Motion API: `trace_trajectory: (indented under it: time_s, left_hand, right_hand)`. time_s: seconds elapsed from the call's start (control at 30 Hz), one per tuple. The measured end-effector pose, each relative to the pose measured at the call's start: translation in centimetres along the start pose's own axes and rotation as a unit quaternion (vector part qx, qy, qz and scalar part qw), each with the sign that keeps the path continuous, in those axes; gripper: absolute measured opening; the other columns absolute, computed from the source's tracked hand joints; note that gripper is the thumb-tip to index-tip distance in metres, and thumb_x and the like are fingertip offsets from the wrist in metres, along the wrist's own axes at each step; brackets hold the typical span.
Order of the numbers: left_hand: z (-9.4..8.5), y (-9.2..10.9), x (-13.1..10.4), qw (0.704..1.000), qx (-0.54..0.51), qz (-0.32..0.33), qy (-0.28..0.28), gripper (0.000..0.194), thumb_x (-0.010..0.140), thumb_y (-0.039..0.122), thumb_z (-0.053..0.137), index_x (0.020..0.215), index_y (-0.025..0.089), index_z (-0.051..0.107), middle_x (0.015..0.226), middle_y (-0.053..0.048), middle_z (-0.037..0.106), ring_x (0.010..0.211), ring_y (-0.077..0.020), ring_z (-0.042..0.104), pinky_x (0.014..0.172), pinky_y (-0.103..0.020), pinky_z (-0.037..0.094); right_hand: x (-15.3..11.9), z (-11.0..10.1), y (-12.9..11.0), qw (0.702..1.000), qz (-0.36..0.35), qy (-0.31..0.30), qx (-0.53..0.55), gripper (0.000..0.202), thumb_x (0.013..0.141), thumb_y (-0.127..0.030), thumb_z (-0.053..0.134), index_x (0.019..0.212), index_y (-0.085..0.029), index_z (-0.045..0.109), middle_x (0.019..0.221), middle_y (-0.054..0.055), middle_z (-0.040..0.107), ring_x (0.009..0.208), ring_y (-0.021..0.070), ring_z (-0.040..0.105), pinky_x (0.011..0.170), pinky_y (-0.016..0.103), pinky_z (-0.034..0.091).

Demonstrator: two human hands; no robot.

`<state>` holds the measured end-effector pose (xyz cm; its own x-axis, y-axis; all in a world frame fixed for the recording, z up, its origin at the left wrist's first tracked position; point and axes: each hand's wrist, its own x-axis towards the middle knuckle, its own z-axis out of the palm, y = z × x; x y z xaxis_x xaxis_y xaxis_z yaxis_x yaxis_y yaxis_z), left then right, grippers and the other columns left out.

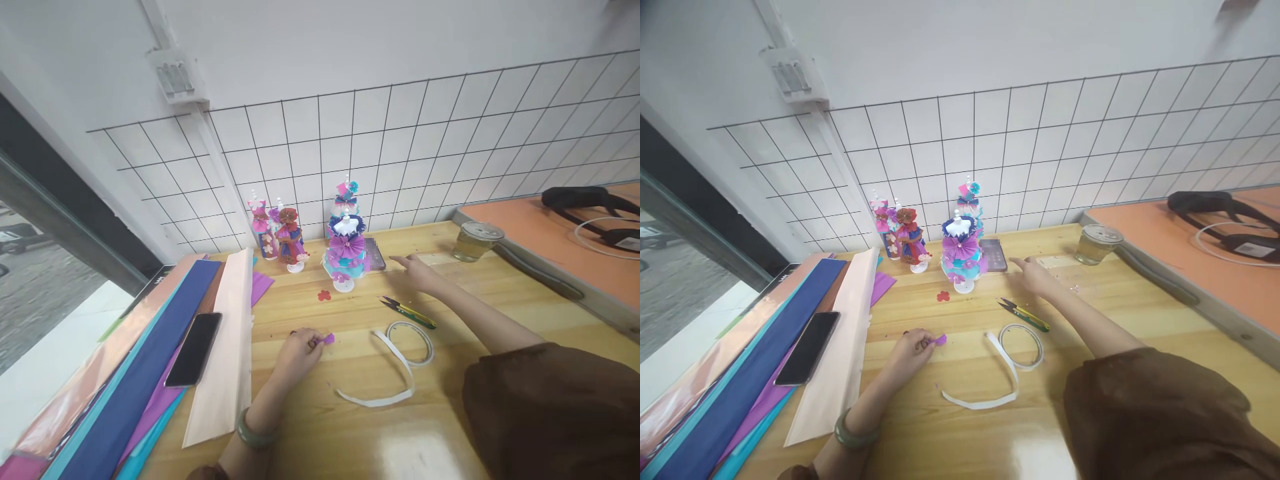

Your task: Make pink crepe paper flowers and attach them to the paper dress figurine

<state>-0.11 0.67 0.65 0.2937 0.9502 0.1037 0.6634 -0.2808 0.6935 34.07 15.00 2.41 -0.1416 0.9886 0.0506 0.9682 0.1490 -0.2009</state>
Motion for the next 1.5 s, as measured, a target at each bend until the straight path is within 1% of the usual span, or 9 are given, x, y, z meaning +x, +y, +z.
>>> trace_trajectory:
  time_s: [0.17, 0.3, 0.43, 0.57, 0.67, 0.8, 0.93, 1.3, 1.5]
  left_hand:
    - [0.4, -0.3, -0.1, 1.000, -0.015, 0.012, 0.008, 0.019, 0.075, 0.022, 0.045, 0.081, 0.019, 0.063, 0.078, -0.004, 0.063, 0.073, -0.0151, 0.054, 0.065, -0.025, 0.040]
    - [0.4, -0.2, -0.2, 0.999, -0.030, 0.020, 0.018, 0.019, 0.076, 0.022, 0.044, 0.080, 0.019, 0.062, 0.075, -0.002, 0.062, 0.067, -0.0133, 0.053, 0.062, -0.024, 0.039]
    - [0.4, 0.7, -0.5, 0.998, -0.044, 0.026, 0.033, 0.019, 0.078, 0.025, 0.044, 0.080, 0.018, 0.061, 0.073, -0.002, 0.061, 0.067, -0.0131, 0.053, 0.062, -0.024, 0.039]
    - [0.5, 1.9, -1.0, 0.996, -0.043, 0.074, 0.021, 0.018, 0.079, 0.023, 0.045, 0.083, 0.019, 0.061, 0.078, -0.003, 0.062, 0.074, -0.0137, 0.054, 0.070, -0.025, 0.040]
    - [0.5, 2.5, -1.4, 0.994, -0.030, 0.104, -0.009, 0.015, 0.077, 0.019, 0.046, 0.080, 0.018, 0.061, 0.079, -0.004, 0.063, 0.077, -0.0145, 0.055, 0.073, -0.026, 0.040]
    - [0.4, 2.5, -1.6, 0.994, -0.012, 0.112, -0.009, 0.015, 0.077, 0.018, 0.046, 0.079, 0.019, 0.060, 0.081, -0.004, 0.063, 0.079, -0.0153, 0.054, 0.074, -0.028, 0.040]
    - [0.3, 2.4, -1.6, 0.993, 0.004, 0.117, -0.014, 0.015, 0.078, 0.020, 0.045, 0.079, 0.019, 0.060, 0.081, -0.005, 0.063, 0.078, -0.0158, 0.054, 0.073, -0.028, 0.040]
    - [0.3, 2.0, -1.3, 0.993, -0.065, 0.098, 0.021, 0.022, 0.078, 0.025, 0.048, 0.098, 0.018, 0.057, 0.086, -0.004, 0.061, 0.081, -0.0138, 0.055, 0.077, -0.027, 0.042]
    - [0.2, 2.3, -1.2, 0.992, -0.021, 0.125, 0.021, 0.024, 0.077, 0.028, 0.052, 0.098, 0.019, 0.057, 0.095, -0.006, 0.061, 0.092, -0.0177, 0.053, 0.084, -0.032, 0.039]
  right_hand:
    - [-5.4, 0.0, -2.0, 0.995, -0.053, -0.011, 0.089, 0.049, 0.078, -0.028, 0.048, 0.126, -0.022, 0.041, 0.099, 0.011, 0.053, 0.083, 0.0196, 0.056, 0.076, 0.028, 0.043]
    - [-9.8, 0.1, -5.3, 0.983, -0.112, -0.003, 0.149, 0.041, 0.081, -0.018, 0.039, 0.121, -0.022, 0.047, 0.098, 0.009, 0.056, 0.084, 0.0175, 0.058, 0.076, 0.029, 0.045]
    - [-13.6, 0.1, -10.3, 0.968, -0.164, 0.020, 0.188, 0.039, 0.082, -0.023, 0.042, 0.121, -0.023, 0.046, 0.102, 0.009, 0.056, 0.091, 0.0186, 0.056, 0.079, 0.032, 0.045]
    - [-15.0, 0.2, -14.9, 0.956, -0.231, 0.024, 0.178, 0.049, 0.079, -0.030, 0.050, 0.126, -0.022, 0.039, 0.120, 0.011, 0.047, 0.112, 0.0216, 0.042, 0.093, 0.036, 0.036]
    - [-14.6, 0.8, -16.8, 0.954, -0.262, 0.024, 0.142, 0.044, 0.076, -0.027, 0.054, 0.119, -0.023, 0.046, 0.116, 0.010, 0.052, 0.111, 0.0242, 0.041, 0.096, 0.044, 0.027]
    - [-13.9, 1.7, -17.3, 0.957, -0.268, 0.010, 0.109, 0.018, 0.082, -0.026, 0.047, 0.096, -0.025, 0.058, 0.090, 0.004, 0.064, 0.093, 0.0204, 0.052, 0.097, 0.052, 0.014]
    - [-13.9, 1.9, -17.1, 0.959, -0.265, 0.019, 0.104, 0.018, 0.084, -0.027, 0.044, 0.086, -0.024, 0.062, 0.081, 0.002, 0.065, 0.086, 0.0182, 0.054, 0.098, 0.050, 0.013]
    - [-13.4, 2.4, -15.9, 0.957, -0.242, 0.028, 0.160, 0.021, 0.085, -0.026, 0.042, 0.091, -0.024, 0.062, 0.084, 0.004, 0.066, 0.082, 0.0176, 0.056, 0.094, 0.047, 0.022]
    - [-13.4, 2.8, -16.2, 0.954, -0.250, 0.036, 0.162, 0.022, 0.084, -0.027, 0.042, 0.093, -0.025, 0.061, 0.084, 0.005, 0.066, 0.082, 0.0180, 0.057, 0.094, 0.047, 0.023]
